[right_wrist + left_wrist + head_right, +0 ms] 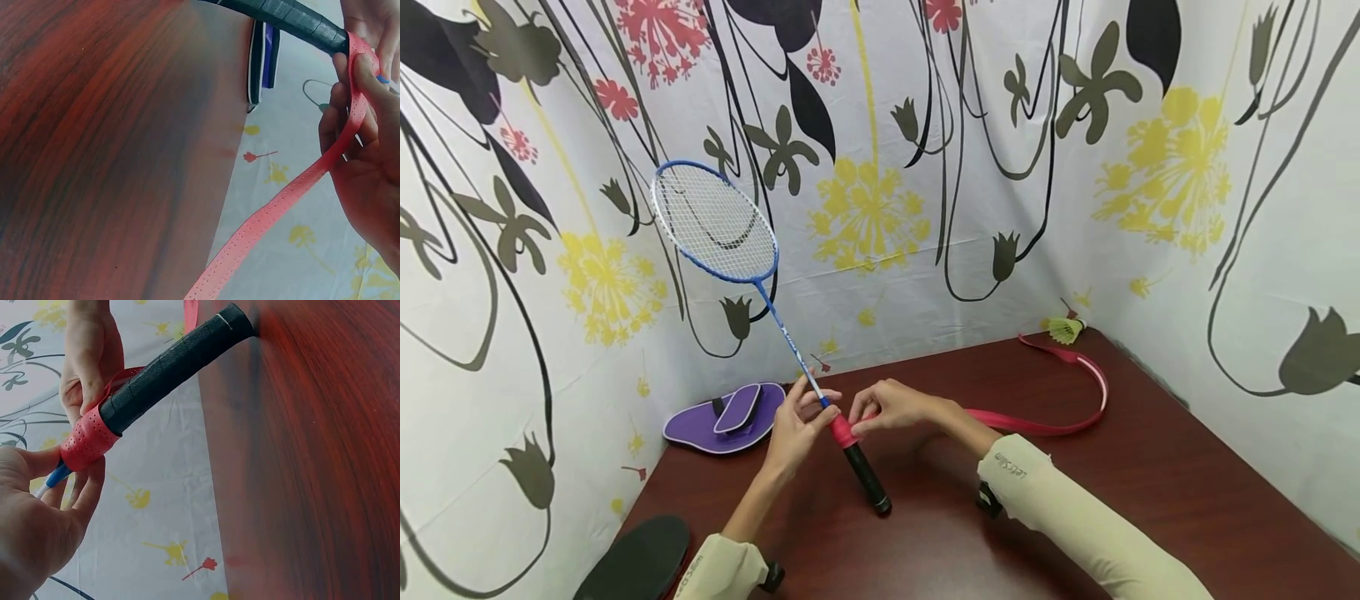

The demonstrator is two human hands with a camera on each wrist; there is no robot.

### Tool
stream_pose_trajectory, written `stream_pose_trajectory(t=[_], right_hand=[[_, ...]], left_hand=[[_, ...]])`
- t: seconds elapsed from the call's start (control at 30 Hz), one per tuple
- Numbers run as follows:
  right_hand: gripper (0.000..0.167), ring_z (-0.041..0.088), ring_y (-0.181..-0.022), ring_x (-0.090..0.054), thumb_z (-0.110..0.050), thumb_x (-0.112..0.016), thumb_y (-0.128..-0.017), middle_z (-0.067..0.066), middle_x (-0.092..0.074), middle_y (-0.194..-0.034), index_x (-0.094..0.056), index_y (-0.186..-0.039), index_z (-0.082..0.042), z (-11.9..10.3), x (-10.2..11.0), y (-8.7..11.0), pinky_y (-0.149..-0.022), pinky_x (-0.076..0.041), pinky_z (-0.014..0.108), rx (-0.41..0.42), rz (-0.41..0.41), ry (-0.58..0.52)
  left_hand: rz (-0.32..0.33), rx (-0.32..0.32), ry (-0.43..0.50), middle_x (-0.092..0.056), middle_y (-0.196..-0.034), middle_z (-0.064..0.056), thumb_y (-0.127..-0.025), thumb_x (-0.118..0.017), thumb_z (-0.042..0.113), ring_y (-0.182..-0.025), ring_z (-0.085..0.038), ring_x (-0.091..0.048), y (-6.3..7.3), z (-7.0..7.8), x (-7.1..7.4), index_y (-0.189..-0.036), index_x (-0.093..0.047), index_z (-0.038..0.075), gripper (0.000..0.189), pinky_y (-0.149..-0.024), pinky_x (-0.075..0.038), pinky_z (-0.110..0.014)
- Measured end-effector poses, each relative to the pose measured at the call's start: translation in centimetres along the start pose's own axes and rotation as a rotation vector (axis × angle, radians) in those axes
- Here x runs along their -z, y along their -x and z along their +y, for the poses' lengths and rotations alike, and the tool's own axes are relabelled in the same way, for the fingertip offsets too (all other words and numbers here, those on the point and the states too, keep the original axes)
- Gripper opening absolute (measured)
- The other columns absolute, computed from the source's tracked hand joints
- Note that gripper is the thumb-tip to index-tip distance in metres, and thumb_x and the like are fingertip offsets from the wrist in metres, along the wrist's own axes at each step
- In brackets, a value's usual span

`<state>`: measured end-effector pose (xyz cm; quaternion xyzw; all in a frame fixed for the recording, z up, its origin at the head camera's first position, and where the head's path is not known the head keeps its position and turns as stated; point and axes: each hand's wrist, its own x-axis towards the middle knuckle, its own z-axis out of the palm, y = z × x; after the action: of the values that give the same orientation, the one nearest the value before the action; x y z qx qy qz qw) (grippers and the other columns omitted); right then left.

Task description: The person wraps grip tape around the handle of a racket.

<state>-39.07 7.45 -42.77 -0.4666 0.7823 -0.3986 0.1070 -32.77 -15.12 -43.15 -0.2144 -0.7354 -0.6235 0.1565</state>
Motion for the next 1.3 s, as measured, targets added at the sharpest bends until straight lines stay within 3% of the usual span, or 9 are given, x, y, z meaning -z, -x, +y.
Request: stream_pose_trajectory(t=[0.13, 0.3, 0.53, 0.67, 0.8, 0.9, 1.0, 1.13, 1.3], right_hand=[[0.015, 0.027, -0.089, -0.077, -0.024, -0.077, -0.096, -0.002, -0.079, -0.088, -0.073, -0.108, -0.016, -0.2, -0.1, -0.1, -0.067, -0.053, 0.022, -0.035, 0.005, -0.009], [0.02, 0.019, -0.077, -0.076, -0.024, -0.076, -0.097, 0.012, -0.079, -0.086, -0.074, -0.113, -0.013, -0.3, -0.3, -0.3, -0.058, -0.042, 0.02, -0.038, -0.017, -0.014], [0.019, 0.008, -0.065, -0.066, -0.024, -0.074, -0.098, -0.004, -0.076, -0.077, -0.076, -0.113, -0.011, -0.1, -0.7, -0.4, -0.054, -0.036, 0.021, -0.034, -0.051, -0.008], [0.019, 0.013, -0.065, -0.065, -0.021, -0.071, -0.1, -0.003, -0.076, -0.078, -0.075, -0.116, -0.011, -0.1, -0.8, -0.7, -0.055, -0.038, 0.021, -0.041, -0.102, -0.04], [0.018, 0.024, -0.071, -0.069, -0.025, -0.071, -0.101, 0.004, -0.077, -0.079, -0.076, -0.114, -0.014, -0.2, -0.9, -1.0, -0.058, -0.04, 0.021, -0.019, -0.119, -0.024], [0.016, 0.021, -0.067, -0.066, -0.031, -0.075, -0.097, 0.002, -0.074, -0.077, -0.075, -0.108, -0.018, -0.2, -1.0, -1.2, -0.058, -0.04, 0.021, -0.007, -0.073, 0.046], [0.017, 0.01, -0.062, -0.059, -0.035, -0.08, -0.093, -0.004, -0.068, -0.074, -0.072, -0.099, -0.021, -0.2, -1.0, -1.2, -0.059, -0.042, 0.02, -0.02, -0.01, 0.103], [0.024, 0.005, -0.061, -0.053, -0.037, -0.083, -0.09, -0.008, -0.064, -0.073, -0.068, -0.093, -0.019, -0.2, -1.0, -1.4, -0.059, -0.044, 0.021, -0.021, 0.037, 0.126], [0.033, 0.004, -0.06, -0.048, -0.044, -0.084, -0.087, -0.011, -0.062, -0.072, -0.063, -0.086, -0.019, -0.4, -1.3, -1.9, -0.06, -0.042, 0.022, -0.018, 0.063, 0.165]], left_hand=[[-0.038, 0.004, 0.064, -0.068, -0.124, -0.03, -0.092, -0.07, -0.011, -0.103, -0.046, -0.07, 0.0, -0.1, 0.0, -0.145, -0.047, 0.008, 0.061, -0.083, -0.057, -0.024], [-0.076, 0.013, 0.12, -0.066, -0.129, -0.031, -0.095, -0.063, -0.015, -0.103, -0.05, -0.068, -0.1, -0.3, 0.0, -0.146, -0.045, 0.005, 0.058, -0.084, -0.058, -0.026], [-0.115, -0.01, 0.2, -0.061, -0.132, -0.036, -0.095, -0.058, -0.019, -0.106, -0.052, -0.067, 0.1, -0.5, 0.3, -0.148, -0.041, -0.001, 0.059, -0.09, -0.059, -0.03], [-0.115, -0.014, 0.227, -0.061, -0.134, -0.033, -0.096, -0.057, -0.018, -0.111, -0.051, -0.066, 0.4, -0.6, 0.3, -0.148, -0.038, 0.0, 0.058, -0.093, -0.058, -0.033], [-0.053, 0.003, 0.177, -0.064, -0.135, -0.027, -0.096, -0.058, -0.017, -0.119, -0.047, -0.063, 0.7, -0.6, 0.1, -0.14, -0.041, -0.001, 0.05, -0.094, -0.056, -0.028], [0.006, 0.019, 0.095, -0.068, -0.132, -0.022, -0.095, -0.06, -0.016, -0.117, -0.044, -0.063, 0.7, -0.5, -0.1, -0.135, -0.047, 0.0, 0.045, -0.089, -0.054, -0.023], [0.048, 0.023, -0.02, -0.071, -0.127, -0.019, -0.094, -0.062, -0.013, -0.112, -0.038, -0.064, 0.5, -0.2, -0.3, -0.137, -0.052, 0.002, 0.046, -0.083, -0.052, -0.021], [0.098, 0.033, -0.112, -0.07, -0.119, -0.024, -0.093, -0.066, -0.01, -0.104, -0.034, -0.063, 0.3, 0.0, -0.6, -0.137, -0.055, -0.001, 0.046, -0.079, -0.052, -0.02], [0.151, 0.038, -0.121, -0.07, -0.11, -0.029, -0.092, -0.072, -0.007, -0.092, -0.029, -0.065, 0.3, -0.2, -0.8, -0.133, -0.056, -0.005, 0.044, -0.071, -0.052, -0.017]])
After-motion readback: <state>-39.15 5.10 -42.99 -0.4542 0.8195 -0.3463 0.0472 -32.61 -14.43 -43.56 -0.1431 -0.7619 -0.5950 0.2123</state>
